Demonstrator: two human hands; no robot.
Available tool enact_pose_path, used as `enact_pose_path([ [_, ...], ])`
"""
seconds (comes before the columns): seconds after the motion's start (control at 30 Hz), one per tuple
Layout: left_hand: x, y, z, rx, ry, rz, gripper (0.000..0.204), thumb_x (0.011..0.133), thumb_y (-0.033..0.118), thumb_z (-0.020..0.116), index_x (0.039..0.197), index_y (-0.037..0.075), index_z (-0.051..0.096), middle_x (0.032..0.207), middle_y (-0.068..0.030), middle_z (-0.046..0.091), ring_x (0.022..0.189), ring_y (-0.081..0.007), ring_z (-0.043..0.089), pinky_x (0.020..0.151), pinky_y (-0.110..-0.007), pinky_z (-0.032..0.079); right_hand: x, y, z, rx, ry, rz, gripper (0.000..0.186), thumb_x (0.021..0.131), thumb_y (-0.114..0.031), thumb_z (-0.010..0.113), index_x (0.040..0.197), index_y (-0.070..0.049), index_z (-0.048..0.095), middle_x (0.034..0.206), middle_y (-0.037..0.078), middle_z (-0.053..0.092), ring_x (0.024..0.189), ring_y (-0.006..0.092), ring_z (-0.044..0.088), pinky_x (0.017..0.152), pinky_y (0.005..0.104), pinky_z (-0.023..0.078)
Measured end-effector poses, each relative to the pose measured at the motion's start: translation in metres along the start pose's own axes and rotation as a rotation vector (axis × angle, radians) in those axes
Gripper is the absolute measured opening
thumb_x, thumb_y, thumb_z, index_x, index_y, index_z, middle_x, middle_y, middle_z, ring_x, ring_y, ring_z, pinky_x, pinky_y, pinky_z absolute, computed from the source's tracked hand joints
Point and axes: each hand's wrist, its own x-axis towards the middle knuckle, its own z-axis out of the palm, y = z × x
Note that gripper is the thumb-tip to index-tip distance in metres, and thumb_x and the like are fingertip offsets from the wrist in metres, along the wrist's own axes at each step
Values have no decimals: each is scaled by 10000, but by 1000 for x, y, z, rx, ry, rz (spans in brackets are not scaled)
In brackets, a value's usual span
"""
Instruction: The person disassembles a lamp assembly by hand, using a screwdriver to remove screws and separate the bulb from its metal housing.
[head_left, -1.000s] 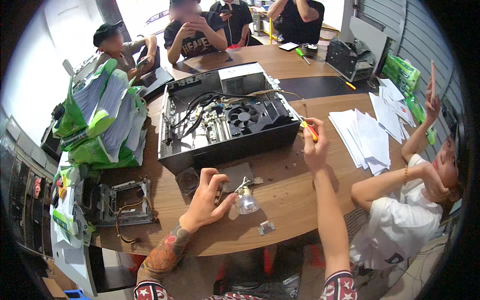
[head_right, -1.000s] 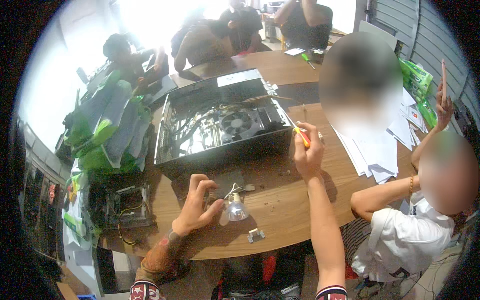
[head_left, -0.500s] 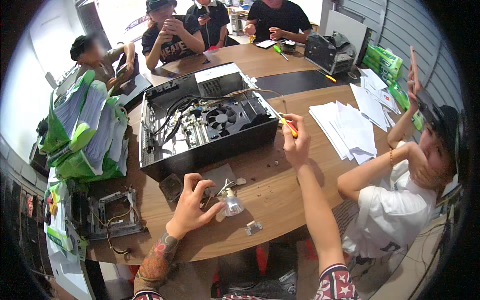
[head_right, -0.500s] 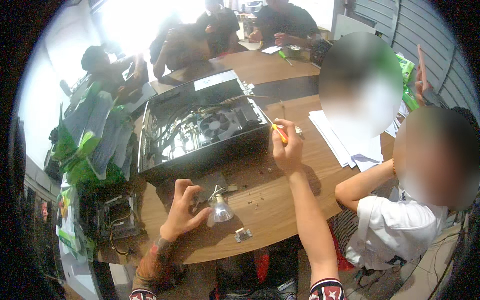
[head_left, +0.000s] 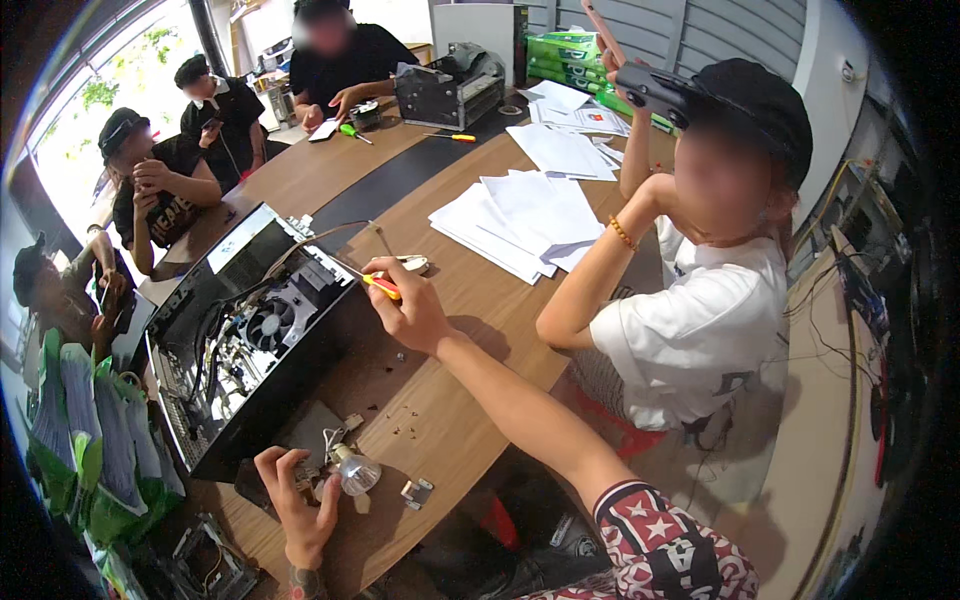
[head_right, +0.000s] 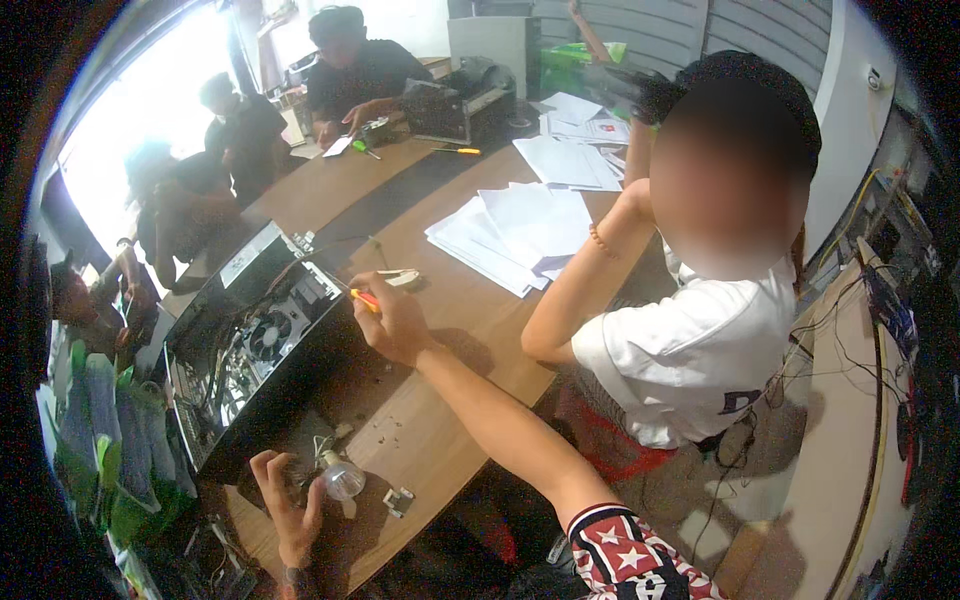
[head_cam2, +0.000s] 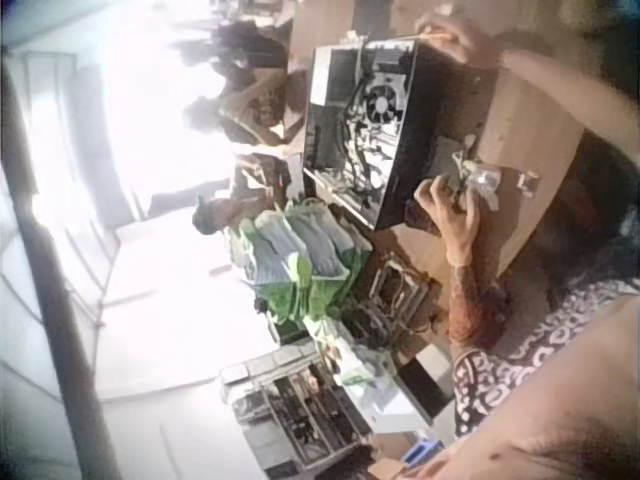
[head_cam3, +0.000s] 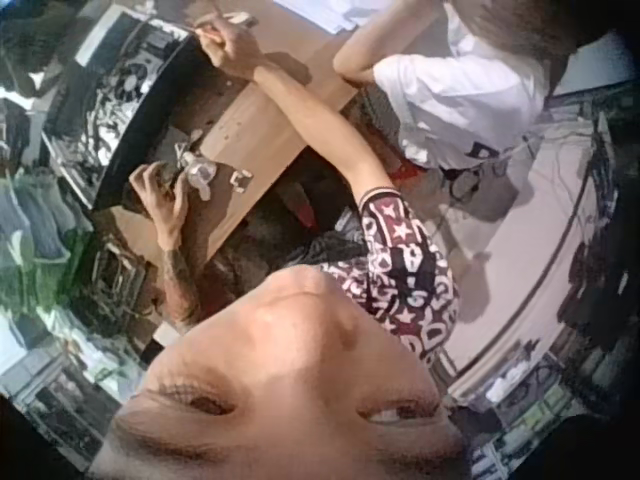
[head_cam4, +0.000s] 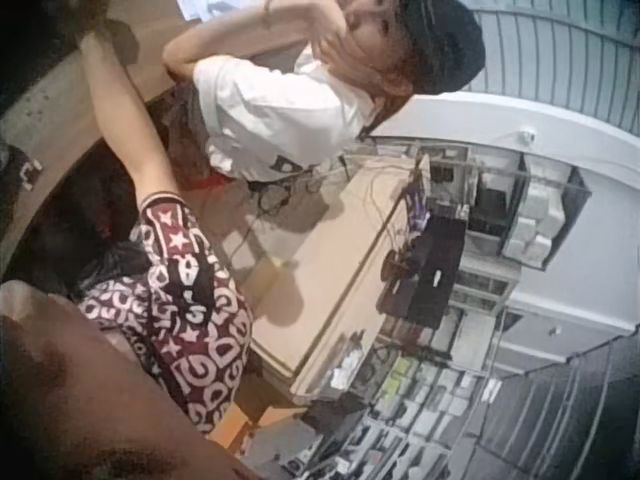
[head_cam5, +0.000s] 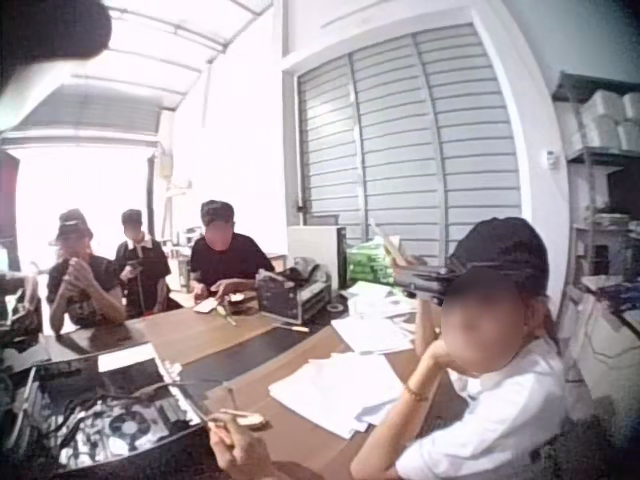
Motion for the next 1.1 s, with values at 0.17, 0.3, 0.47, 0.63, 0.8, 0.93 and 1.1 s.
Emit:
enact_pose_path([
  [0.17, -8, -12, 1, 14, 11, -27, 457, 743, 149, 772, 1125, 44, 543, 1132, -177, 430, 1065, -337, 460, 929, -435, 402, 1, -1, 8, 38, 14, 16, 239, 934, -232, 558, 1126, -91, 589, 908, 178, 696, 849, 372, 684, 747, 433, 532],
  [0.3, -9, -5, -4, -34, -16, -40, 534, 699, 190, 821, 1139, 52, 551, 1148, -180, 427, 1074, -356, 455, 912, -461, 413, 4, -5, 18, 23, 7, -2, 239, 938, -225, 550, 1126, -84, 594, 895, 177, 695, 822, 363, 683, 729, 423, 534],
  [0.47, -4, 1, 7, 73, -80, 56, 671, 628, 341, 919, 1146, 85, 578, 1137, -177, 455, 1042, -351, 459, 882, -457, 425, 0, -7, 1, -13, 12, 25, 239, 945, -186, 558, 1144, -63, 605, 903, 141, 703, 819, 269, 704, 736, 361, 548],
  [0.63, -7, 0, 8, 44, -42, 57, 611, 632, 301, 923, 1130, 107, 626, 1124, -158, 481, 1012, -339, 476, 856, -444, 436, 1, -8, 9, -16, 43, -33, 213, 948, -185, 569, 1135, -89, 604, 801, 151, 672, 686, 288, 671, 632, 350, 513],
  [0.8, -9, 0, 7, 42, -30, 79, 614, 641, 301, 917, 1140, 85, 630, 1108, -161, 480, 1008, -340, 478, 853, -434, 435, -3, -11, 11, -24, 15, 13, 209, 949, -175, 568, 1124, -73, 618, 829, 126, 681, 715, 233, 670, 658, 326, 516],
  [0.93, -3, 2, 6, 32, -13, 114, 614, 648, 315, 916, 1137, 81, 628, 1121, -169, 472, 985, -339, 489, 839, -438, 453, 2, -12, 7, -57, 44, -161, 198, 949, -135, 553, 1109, -50, 631, 828, 98, 661, 699, 164, 625, 637, 302, 498],
  [1.1, 0, 4, 6, 66, -30, 107, 622, 647, 341, 910, 1149, 105, 628, 1133, -158, 470, 971, -321, 507, 825, -427, 462, -1, -18, 11, -35, 28, -127, 187, 951, -108, 548, 1101, -30, 629, 897, 108, 665, 765, 182, 635, 699, 311, 508],
])
